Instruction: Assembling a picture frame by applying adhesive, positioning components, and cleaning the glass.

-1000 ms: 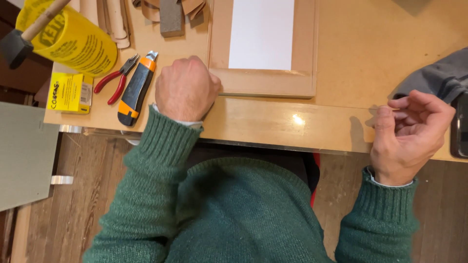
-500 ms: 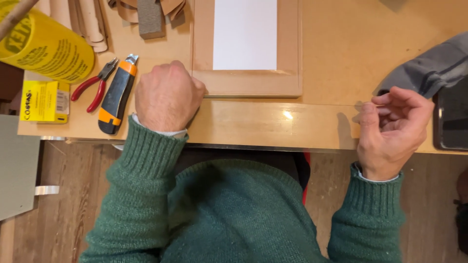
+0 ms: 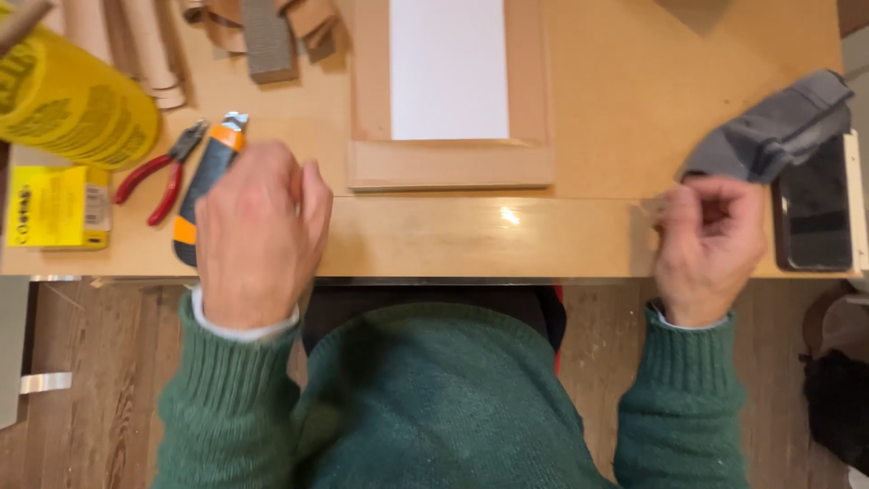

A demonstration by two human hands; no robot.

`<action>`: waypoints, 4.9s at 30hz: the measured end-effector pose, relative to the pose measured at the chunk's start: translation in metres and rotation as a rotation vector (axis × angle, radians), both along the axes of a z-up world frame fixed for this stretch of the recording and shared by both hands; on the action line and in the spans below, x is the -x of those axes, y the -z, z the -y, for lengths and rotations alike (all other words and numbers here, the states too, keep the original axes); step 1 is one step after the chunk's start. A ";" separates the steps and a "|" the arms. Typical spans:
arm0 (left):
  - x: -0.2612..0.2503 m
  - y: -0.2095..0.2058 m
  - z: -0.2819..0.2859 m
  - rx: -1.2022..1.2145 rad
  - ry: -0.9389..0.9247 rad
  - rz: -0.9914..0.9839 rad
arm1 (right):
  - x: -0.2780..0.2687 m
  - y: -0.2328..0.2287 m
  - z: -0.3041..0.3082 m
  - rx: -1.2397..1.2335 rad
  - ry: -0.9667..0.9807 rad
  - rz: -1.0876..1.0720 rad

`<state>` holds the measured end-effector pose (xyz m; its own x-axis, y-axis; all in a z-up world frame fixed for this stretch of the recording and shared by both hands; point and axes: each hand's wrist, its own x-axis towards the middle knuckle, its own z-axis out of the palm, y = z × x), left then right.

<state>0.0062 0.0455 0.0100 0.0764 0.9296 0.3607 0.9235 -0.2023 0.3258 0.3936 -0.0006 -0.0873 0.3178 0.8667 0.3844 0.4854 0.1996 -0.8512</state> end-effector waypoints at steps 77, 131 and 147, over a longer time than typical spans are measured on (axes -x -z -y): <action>0.036 0.030 -0.089 0.344 0.260 0.136 | 0.097 -0.093 -0.076 0.051 -0.629 0.873; 0.016 0.020 -0.111 0.731 0.170 0.262 | -0.014 -0.068 -0.127 0.243 0.094 1.061; 0.015 0.023 -0.110 0.701 0.121 0.213 | -0.070 -0.065 -0.051 0.403 -0.115 1.266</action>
<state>-0.0093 0.1560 -0.0133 0.1874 0.9365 -0.2963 0.8107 0.0228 0.5851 0.4641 0.0500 -0.0225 -0.1474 0.9866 0.0705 0.9776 0.1345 0.1621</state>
